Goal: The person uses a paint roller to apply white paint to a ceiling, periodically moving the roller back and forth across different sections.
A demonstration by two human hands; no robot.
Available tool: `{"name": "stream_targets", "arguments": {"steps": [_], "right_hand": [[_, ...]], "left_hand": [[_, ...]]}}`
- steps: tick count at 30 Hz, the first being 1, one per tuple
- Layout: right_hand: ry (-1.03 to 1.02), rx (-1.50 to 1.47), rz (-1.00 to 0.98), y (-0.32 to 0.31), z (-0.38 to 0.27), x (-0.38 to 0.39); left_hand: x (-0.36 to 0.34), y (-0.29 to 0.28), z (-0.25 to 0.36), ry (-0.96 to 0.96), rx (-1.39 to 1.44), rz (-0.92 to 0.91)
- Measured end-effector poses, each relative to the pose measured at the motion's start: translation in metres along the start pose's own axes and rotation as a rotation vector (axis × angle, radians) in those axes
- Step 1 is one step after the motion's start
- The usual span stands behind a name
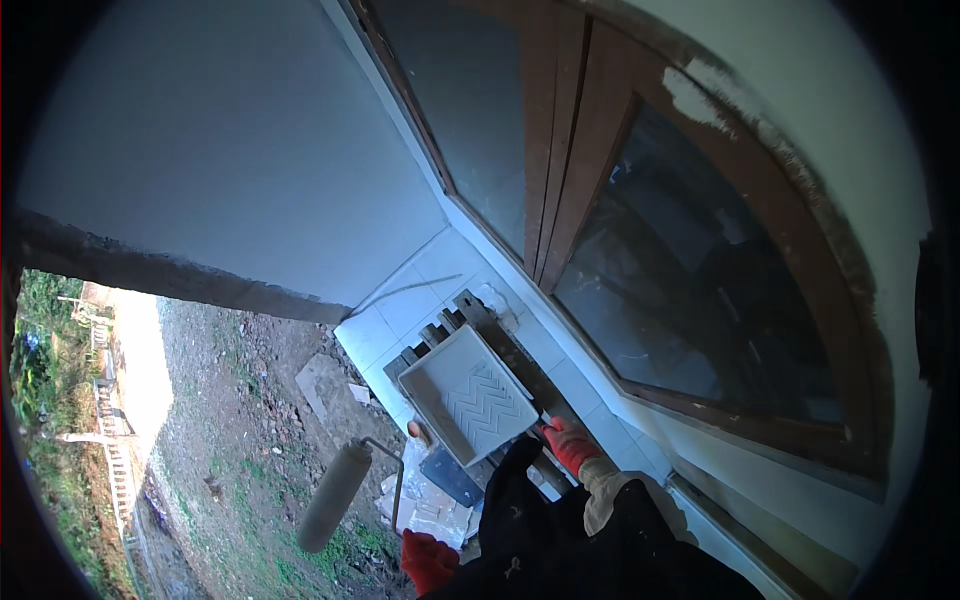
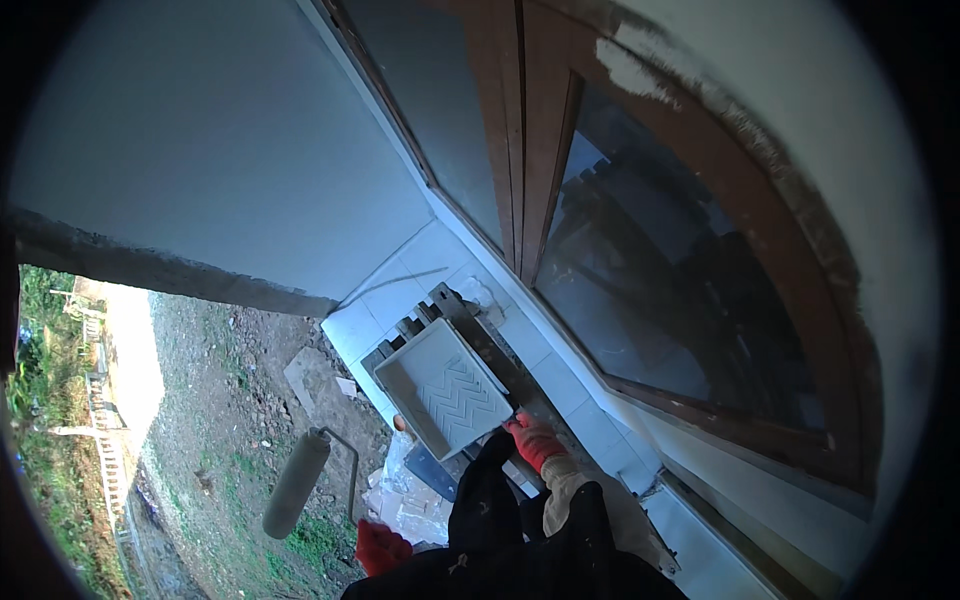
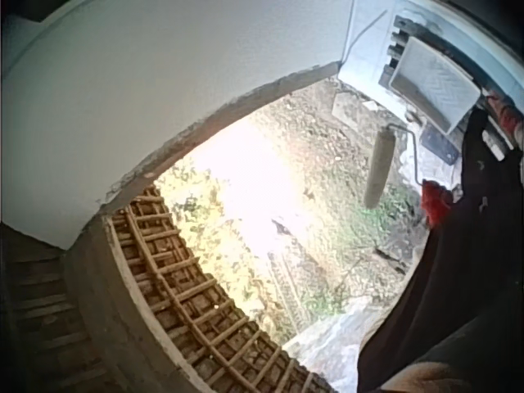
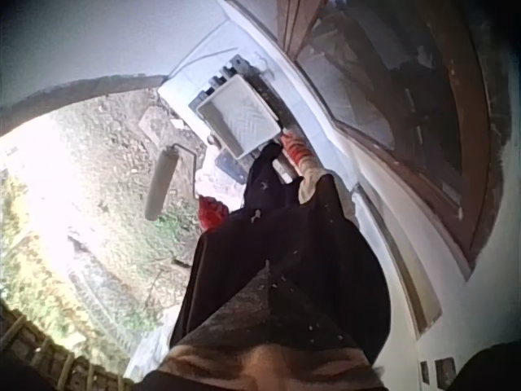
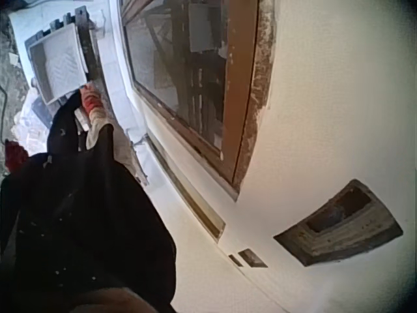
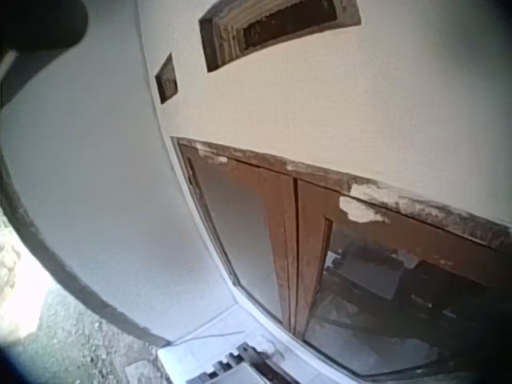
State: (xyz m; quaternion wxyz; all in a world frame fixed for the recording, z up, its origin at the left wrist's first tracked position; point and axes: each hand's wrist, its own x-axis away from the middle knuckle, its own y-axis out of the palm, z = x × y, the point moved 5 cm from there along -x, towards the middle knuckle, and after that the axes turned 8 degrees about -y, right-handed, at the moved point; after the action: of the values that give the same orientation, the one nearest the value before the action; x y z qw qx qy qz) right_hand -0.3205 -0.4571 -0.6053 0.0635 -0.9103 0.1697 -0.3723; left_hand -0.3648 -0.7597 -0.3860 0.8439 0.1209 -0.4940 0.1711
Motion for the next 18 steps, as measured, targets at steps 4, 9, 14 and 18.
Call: {"name": "stream_targets", "arguments": {"steps": [4,9,14,18], "right_hand": [[-0.036,0.047,0.136,0.058,0.081,-0.118],[-0.019,0.276,0.182,0.084,0.086,-0.187],[-0.050,0.155,0.159,0.099,0.123,-0.220],[-0.063,-0.153,-0.024,0.101,0.101,-0.206]], "left_hand": [[-0.114,-0.110,-0.041,0.398,-0.334,0.231],[-0.154,-0.127,-0.068,0.356,-0.362,0.338],[-0.168,-0.114,-0.071,0.373,-0.423,0.300],[-0.166,-0.097,-0.072,0.433,-0.463,0.221]]}}
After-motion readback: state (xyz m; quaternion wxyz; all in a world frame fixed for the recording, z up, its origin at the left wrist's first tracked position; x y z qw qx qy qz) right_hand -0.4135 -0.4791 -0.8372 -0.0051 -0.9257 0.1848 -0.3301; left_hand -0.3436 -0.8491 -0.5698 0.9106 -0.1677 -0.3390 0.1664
